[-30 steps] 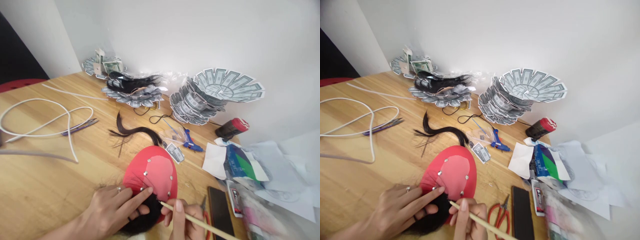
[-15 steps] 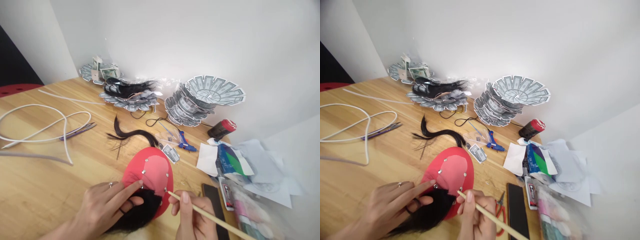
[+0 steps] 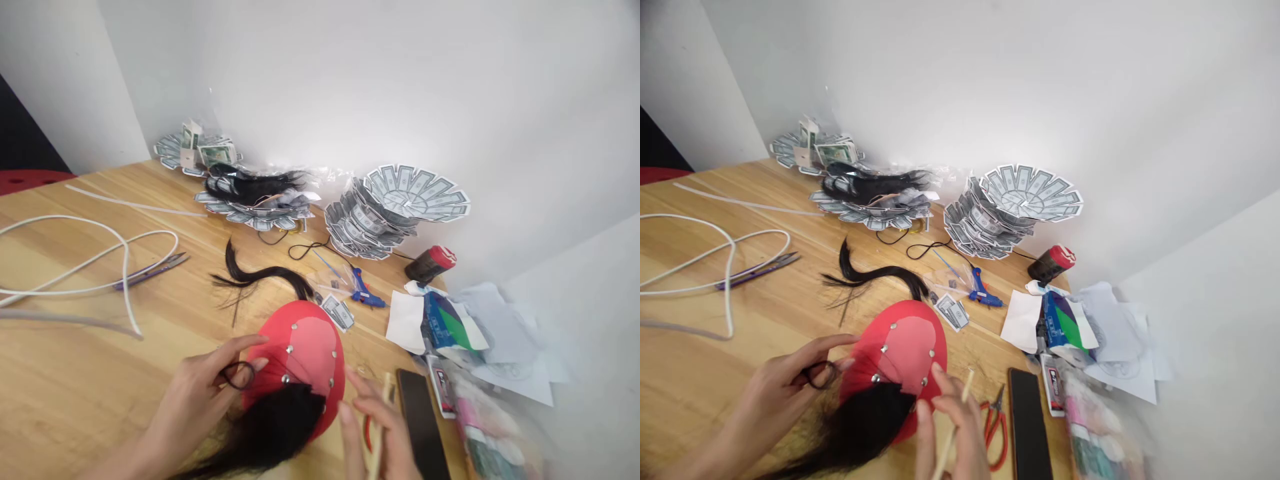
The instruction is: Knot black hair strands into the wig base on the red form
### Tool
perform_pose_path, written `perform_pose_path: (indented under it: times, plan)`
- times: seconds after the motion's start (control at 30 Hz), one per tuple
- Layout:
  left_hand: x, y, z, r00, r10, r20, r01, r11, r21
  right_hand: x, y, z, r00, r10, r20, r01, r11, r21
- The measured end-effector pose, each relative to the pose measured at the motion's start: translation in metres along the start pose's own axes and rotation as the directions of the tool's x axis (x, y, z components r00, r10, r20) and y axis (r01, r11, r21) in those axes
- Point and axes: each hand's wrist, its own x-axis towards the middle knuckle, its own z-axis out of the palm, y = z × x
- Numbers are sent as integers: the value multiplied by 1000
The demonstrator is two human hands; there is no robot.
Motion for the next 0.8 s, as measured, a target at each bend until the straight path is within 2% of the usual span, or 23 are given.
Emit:
perform_pose_path:
  times: [0.03, 0.13, 0.23, 0.37, 0.43, 0.57, 0.7, 0.8]
  plan:
    - [1, 0, 1, 998, -62, 16, 62, 998, -23, -8, 8, 7, 996, -69, 60, 69, 998, -5]
    - [6, -1, 1, 977, -207, 50, 210, 974, -84, -22, 22, 22, 979, -176, 98, 180, 983, -31]
    - [10, -3, 1, 951, -300, 80, 308, 944, -122, -23, 21, 27, 986, -151, 67, 156, 986, -63]
    - [6, -11, 6, 923, -351, 159, 373, 917, -141, -21, 14, 24, 995, -92, 26, 94, 989, -114]
    - [4, -15, 10, 912, -366, 186, 393, 909, -141, -18, 13, 21, 991, -134, 27, 137, 980, -142]
    - [1, -20, 13, 897, -391, 206, 420, 899, -126, -15, 10, 17, 941, -327, 89, 339, 904, -260]
    - [-1, -21, 11, 892, -402, 206, 429, 897, -110, -11, 3, 16, 922, -383, 63, 375, 838, -397]
    - [-2, -20, 10, 886, -410, 215, 439, 892, -111, -4, -4, 17, 841, -533, 95, 519, 744, -420]
